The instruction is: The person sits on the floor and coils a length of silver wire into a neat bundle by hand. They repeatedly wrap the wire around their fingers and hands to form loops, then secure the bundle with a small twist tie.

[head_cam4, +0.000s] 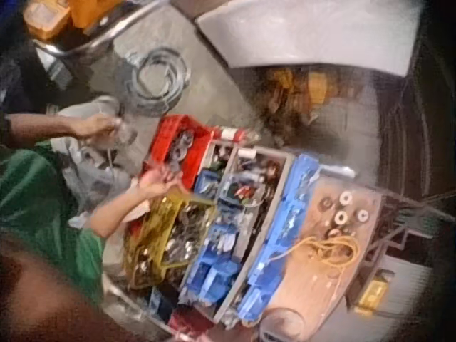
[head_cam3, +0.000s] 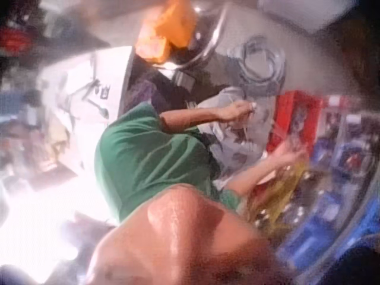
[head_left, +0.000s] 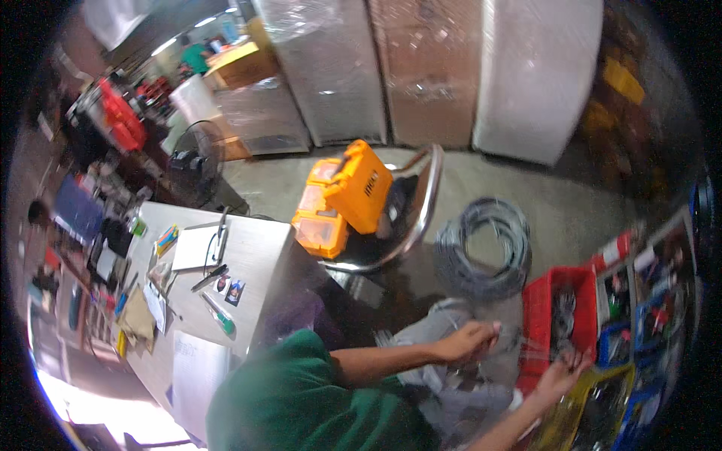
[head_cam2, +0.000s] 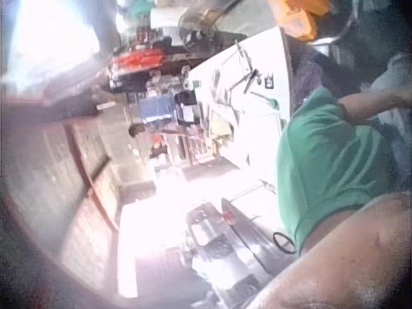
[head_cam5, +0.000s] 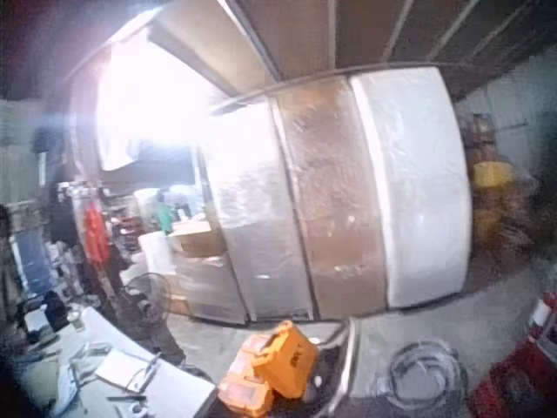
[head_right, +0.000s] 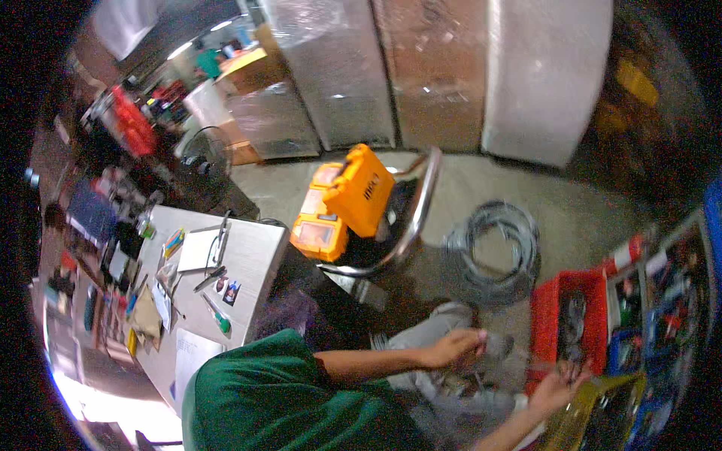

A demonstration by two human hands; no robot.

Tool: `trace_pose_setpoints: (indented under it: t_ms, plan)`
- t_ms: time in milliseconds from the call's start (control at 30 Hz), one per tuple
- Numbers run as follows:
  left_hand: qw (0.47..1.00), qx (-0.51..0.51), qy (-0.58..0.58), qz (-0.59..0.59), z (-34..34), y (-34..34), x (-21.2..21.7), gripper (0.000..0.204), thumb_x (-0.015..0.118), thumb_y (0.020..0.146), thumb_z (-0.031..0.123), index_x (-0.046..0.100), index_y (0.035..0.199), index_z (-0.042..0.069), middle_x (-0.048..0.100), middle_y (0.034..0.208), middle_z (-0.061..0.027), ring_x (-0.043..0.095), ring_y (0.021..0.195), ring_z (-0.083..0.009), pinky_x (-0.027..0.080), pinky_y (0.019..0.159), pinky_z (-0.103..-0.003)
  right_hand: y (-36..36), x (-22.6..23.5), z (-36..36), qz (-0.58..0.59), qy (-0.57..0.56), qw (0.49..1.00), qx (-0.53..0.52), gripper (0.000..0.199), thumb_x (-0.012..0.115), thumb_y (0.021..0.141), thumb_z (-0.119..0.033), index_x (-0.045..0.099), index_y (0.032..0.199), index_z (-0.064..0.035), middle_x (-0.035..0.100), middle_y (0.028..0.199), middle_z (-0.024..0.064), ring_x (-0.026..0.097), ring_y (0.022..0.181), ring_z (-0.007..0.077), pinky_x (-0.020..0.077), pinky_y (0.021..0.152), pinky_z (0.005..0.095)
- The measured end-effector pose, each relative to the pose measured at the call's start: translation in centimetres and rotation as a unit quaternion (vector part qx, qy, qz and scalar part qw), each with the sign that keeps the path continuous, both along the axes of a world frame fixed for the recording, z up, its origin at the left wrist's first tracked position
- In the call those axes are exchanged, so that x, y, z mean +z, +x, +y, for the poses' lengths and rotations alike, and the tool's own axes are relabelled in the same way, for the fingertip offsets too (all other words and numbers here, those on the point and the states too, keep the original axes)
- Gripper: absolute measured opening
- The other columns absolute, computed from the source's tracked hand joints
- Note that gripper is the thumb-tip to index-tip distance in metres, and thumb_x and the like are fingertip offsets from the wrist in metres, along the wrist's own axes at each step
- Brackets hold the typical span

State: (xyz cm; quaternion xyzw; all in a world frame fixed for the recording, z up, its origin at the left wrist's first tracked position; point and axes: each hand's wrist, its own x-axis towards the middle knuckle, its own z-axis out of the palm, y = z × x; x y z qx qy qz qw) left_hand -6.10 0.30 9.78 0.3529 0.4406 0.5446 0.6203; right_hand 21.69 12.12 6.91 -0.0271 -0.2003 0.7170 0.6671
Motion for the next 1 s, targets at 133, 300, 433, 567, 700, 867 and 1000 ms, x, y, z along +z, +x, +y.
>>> trace_pose_setpoints:
  t_ms: [133,300,433,567,700,867,1000]
  plan:
    - [0.983,0.004,0.028,0.18,0.1,0.1,-1.2,0.048,0.038,0.103,0.047,0.061,0.098,0.005,0.051,0.069,-0.0008,0.048,0.058,-0.0128,0.04,0.054,-0.029,-1.4,1.1,0.0,-0.094,-0.081,0.992,-0.027,0.04,0.055,0.099,-0.035,0.051,0.132,-0.0137,0.051,0.079,-0.0017,0.051,0.079,0.0177,0.0456,0.077,0.0374]
    - [0.986,0.01,-0.124,-0.112,0.1,0.0,-1.4,0.04,0.047,0.102,0.045,0.054,0.087,0.009,0.047,0.068,-0.0002,0.047,0.062,-0.0126,0.038,0.058,-0.028,-4.9,5.4,1.8,-0.152,-0.095,0.978,-0.11,0.037,0.058,0.097,-0.041,0.057,0.118,-0.0108,0.047,0.076,-0.0018,0.048,0.076,0.0167,0.0439,0.075,0.0362]
    - [0.975,0.024,-0.135,-0.177,0.3,0.6,-0.4,0.038,0.046,0.103,0.042,0.048,0.083,0.011,0.039,0.065,0.0025,0.038,0.059,-0.0106,0.03,0.055,-0.027,-7.4,7.8,2.4,-0.187,-0.098,0.968,-0.135,0.038,0.055,0.098,-0.043,0.058,0.116,-0.0094,0.042,0.069,-0.0032,0.043,0.064,0.0129,0.0414,0.061,0.031]
    - [0.978,0.064,-0.15,-0.133,0.5,1.4,0.3,0.038,0.044,0.104,0.042,0.058,0.102,0.006,0.035,0.062,0.0042,0.034,0.055,-0.0098,0.028,0.053,-0.027,-7.4,7.5,2.8,-0.217,-0.098,0.963,-0.126,0.034,0.051,0.1,-0.045,0.056,0.107,-0.0116,0.038,0.065,-0.0054,0.034,0.052,0.0068,0.0284,0.045,0.0248]
    - [0.97,0.117,-0.128,-0.17,0.8,1.3,0.7,0.044,0.044,0.104,0.041,0.059,0.117,0.001,0.032,0.061,0.0057,0.033,0.055,-0.0092,0.029,0.053,-0.027,-5.9,6.6,3.9,-0.198,-0.102,0.954,-0.201,0.038,0.053,0.098,-0.048,0.055,0.108,-0.0114,0.031,0.061,-0.0054,0.026,0.046,0.0069,0.0214,0.04,0.0254]
    - [0.983,0.123,-0.1,-0.09,0.4,0.7,1.3,0.047,0.045,0.104,0.039,0.06,0.115,-0.005,0.03,0.061,0.007,0.032,0.055,-0.0069,0.029,0.053,-0.026,-3.1,6.3,4.7,-0.141,-0.162,0.937,-0.274,0.044,0.052,0.096,-0.054,0.056,0.108,-0.011,0.026,0.059,-0.0066,0.021,0.045,0.0074,0.0185,0.04,0.0252]
    - [0.989,0.082,-0.119,-0.016,-1.4,0.1,1.5,0.05,0.044,0.104,0.041,0.06,0.12,-0.004,0.033,0.057,0.0039,0.034,0.05,-0.0088,0.03,0.05,-0.027,0.6,6.3,5.2,-0.079,-0.111,0.938,-0.319,0.043,0.048,0.098,-0.052,0.057,0.107,-0.0108,0.025,0.058,-0.0058,0.019,0.044,0.0076,0.016,0.038,0.0266]
